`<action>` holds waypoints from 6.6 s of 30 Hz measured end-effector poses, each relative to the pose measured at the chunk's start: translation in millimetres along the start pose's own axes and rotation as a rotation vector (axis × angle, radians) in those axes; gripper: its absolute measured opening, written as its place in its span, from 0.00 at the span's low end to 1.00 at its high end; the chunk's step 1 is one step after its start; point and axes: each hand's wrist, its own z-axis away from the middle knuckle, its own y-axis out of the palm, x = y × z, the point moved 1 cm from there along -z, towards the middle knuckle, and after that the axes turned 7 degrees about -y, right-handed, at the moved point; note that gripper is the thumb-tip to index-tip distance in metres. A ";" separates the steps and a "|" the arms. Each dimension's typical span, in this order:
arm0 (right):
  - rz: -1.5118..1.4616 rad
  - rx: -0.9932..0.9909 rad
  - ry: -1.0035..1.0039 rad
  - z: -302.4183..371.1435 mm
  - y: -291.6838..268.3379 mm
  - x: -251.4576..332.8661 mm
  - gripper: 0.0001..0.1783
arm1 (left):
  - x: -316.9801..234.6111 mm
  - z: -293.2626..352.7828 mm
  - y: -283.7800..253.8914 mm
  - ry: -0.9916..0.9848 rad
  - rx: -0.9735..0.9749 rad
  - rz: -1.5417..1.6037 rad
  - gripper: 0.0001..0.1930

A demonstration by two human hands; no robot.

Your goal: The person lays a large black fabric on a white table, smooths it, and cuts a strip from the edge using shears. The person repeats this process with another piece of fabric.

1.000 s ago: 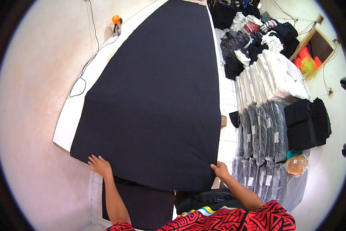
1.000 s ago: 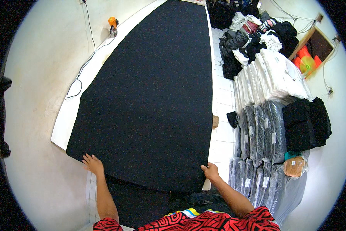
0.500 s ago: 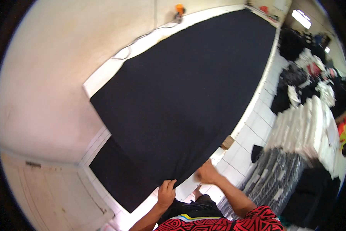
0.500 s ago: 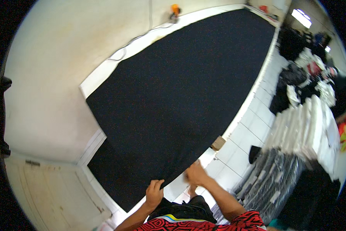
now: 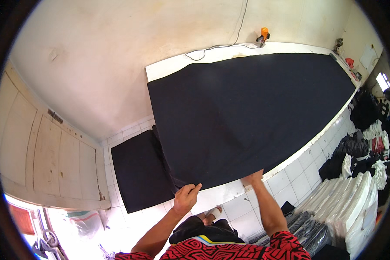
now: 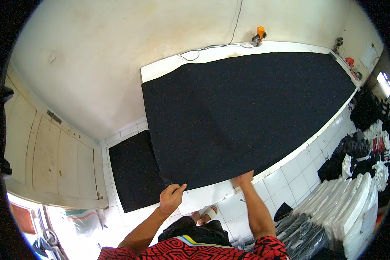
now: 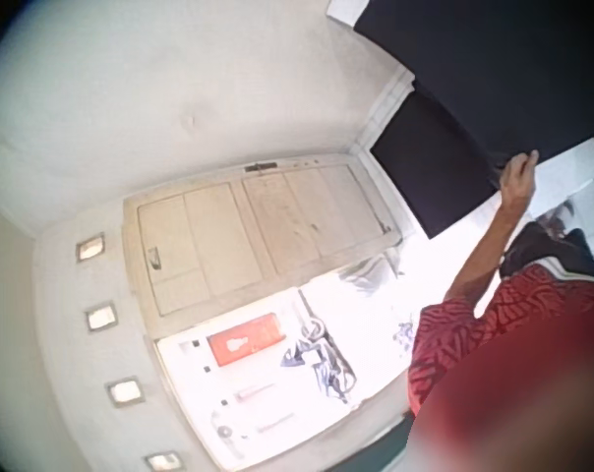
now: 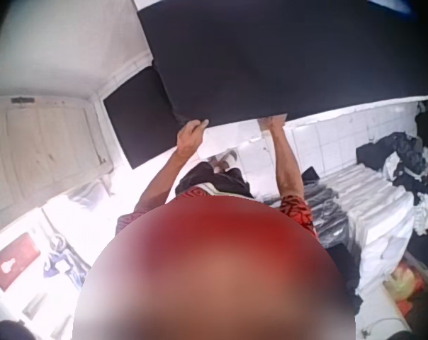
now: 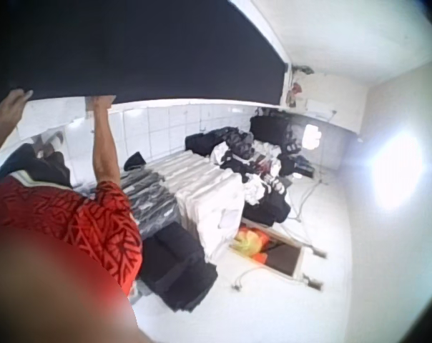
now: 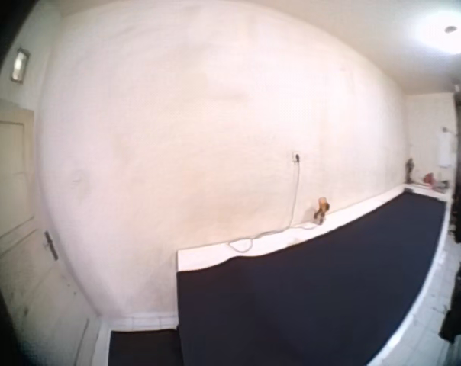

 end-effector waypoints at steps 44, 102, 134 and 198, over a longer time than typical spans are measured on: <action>-0.580 -0.040 1.093 -164.6 -281.2 -209.6 0.20 | -103.1 57.4 93.9 -0.567 0.189 -0.744 0.12; -0.418 -0.237 1.066 -205.7 -333.2 -340.7 0.18 | -139.1 -67.6 303.0 -0.445 0.229 -0.248 0.20; -0.406 -0.188 0.988 -375.7 -554.1 -589.6 0.26 | -317.2 -257.0 715.1 -0.366 0.561 -0.562 0.36; -0.668 -0.607 1.138 -894.9 -1128.5 -1270.6 0.21 | -790.1 -697.6 1455.4 0.145 0.990 -0.159 0.35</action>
